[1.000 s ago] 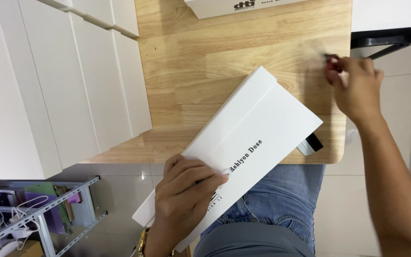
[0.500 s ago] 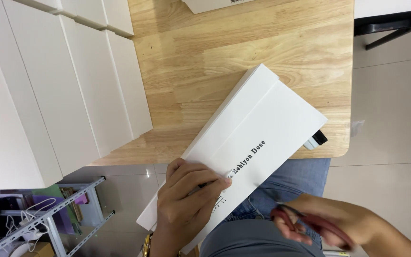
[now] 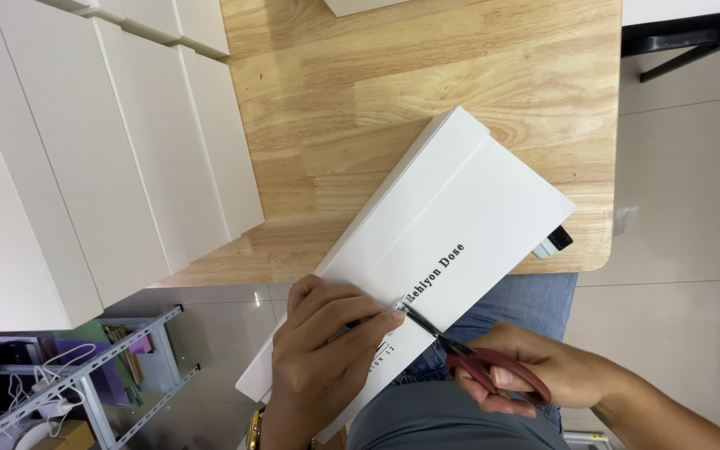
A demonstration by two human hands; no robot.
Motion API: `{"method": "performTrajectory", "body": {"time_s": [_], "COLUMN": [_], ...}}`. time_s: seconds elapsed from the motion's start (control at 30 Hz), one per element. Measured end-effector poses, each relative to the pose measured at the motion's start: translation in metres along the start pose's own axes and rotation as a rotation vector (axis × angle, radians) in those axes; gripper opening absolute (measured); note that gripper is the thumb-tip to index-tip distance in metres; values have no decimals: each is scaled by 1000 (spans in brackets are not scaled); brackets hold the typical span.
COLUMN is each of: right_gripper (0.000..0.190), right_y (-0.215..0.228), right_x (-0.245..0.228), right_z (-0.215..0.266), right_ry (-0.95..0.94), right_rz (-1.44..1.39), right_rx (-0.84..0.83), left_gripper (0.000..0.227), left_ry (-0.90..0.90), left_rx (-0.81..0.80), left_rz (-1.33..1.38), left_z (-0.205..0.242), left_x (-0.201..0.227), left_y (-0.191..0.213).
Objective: Peeling a long white sticker from a white box and using scissors to cut it
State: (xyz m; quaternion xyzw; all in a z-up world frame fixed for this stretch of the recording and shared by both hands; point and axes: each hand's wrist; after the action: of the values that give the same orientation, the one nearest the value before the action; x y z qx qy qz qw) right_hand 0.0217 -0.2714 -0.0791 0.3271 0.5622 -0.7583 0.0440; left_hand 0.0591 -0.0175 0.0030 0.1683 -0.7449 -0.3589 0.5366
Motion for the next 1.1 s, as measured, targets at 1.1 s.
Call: {"method": "performTrajectory", "body": {"time_s": [1.1], "right_gripper": [87], "right_y": [-13], "right_x": [-17], "right_z": [-9], "right_ry": [-75], "right_rz": [33], "right_rx": [-83], "left_gripper": [12], "left_ry": [-17], "left_rx": [72], "left_rz": [113], "left_z": [0], "left_x": [-5], "left_y": [-2]}}
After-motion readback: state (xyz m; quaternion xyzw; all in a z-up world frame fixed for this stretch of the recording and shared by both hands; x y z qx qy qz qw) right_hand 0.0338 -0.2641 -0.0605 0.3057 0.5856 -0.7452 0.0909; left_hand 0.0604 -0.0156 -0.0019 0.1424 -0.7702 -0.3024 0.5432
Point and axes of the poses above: each hand's wrist, its own z-axis away from the middle knuckle, its own y-axis out of the back of the hand, x = y × z, and after that the axes turned 6 degrees about y, right-handed
